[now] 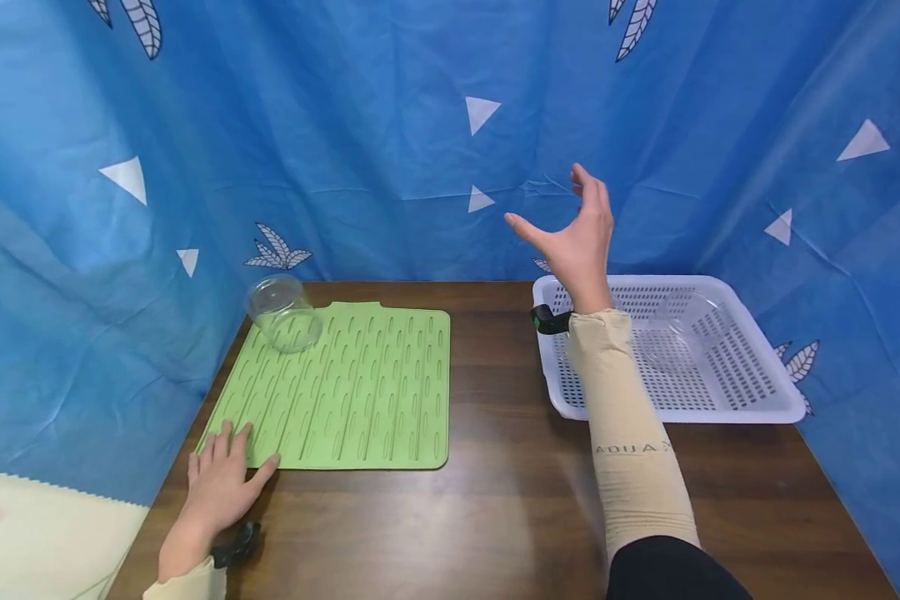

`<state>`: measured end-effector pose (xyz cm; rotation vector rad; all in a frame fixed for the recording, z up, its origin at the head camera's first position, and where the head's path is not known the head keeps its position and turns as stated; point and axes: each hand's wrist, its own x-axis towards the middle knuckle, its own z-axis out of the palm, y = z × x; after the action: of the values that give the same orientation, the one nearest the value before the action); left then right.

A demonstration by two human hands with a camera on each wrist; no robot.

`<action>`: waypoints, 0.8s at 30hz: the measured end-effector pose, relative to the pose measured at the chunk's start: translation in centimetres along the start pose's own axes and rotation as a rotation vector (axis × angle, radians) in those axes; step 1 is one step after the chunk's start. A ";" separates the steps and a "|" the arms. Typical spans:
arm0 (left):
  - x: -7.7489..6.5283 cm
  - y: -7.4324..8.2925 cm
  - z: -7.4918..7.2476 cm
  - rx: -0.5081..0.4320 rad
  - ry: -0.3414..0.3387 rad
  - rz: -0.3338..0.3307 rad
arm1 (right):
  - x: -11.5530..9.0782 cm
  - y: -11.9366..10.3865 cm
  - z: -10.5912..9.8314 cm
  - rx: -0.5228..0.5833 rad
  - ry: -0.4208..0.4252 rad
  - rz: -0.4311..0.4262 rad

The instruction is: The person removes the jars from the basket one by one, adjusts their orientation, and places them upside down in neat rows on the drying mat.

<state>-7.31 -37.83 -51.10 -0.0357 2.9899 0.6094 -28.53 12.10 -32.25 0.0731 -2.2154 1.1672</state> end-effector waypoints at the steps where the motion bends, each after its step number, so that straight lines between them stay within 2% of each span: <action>1: 0.0 0.0 0.0 0.001 -0.001 -0.002 | -0.1 0.7 -0.4 -0.006 0.015 0.010; 6: -0.1 -0.1 0.2 0.009 -0.009 -0.013 | -0.9 3.9 -2.3 -0.038 0.055 0.090; 12: -0.3 -0.2 0.1 0.015 -0.009 -0.019 | -2.6 7.3 -3.0 -0.088 0.024 0.175; 18: -0.3 0.2 0.1 0.024 -0.002 -0.015 | -4.4 10.0 -3.3 -0.133 -0.059 0.246; 24: 0.0 0.4 0.0 0.021 -0.004 -0.011 | -5.7 11.4 -3.8 -0.181 -0.163 0.295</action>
<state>-7.28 -37.42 -50.92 -0.0490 2.9893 0.5765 -25.72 20.60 -42.12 -0.2494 -2.5307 1.1395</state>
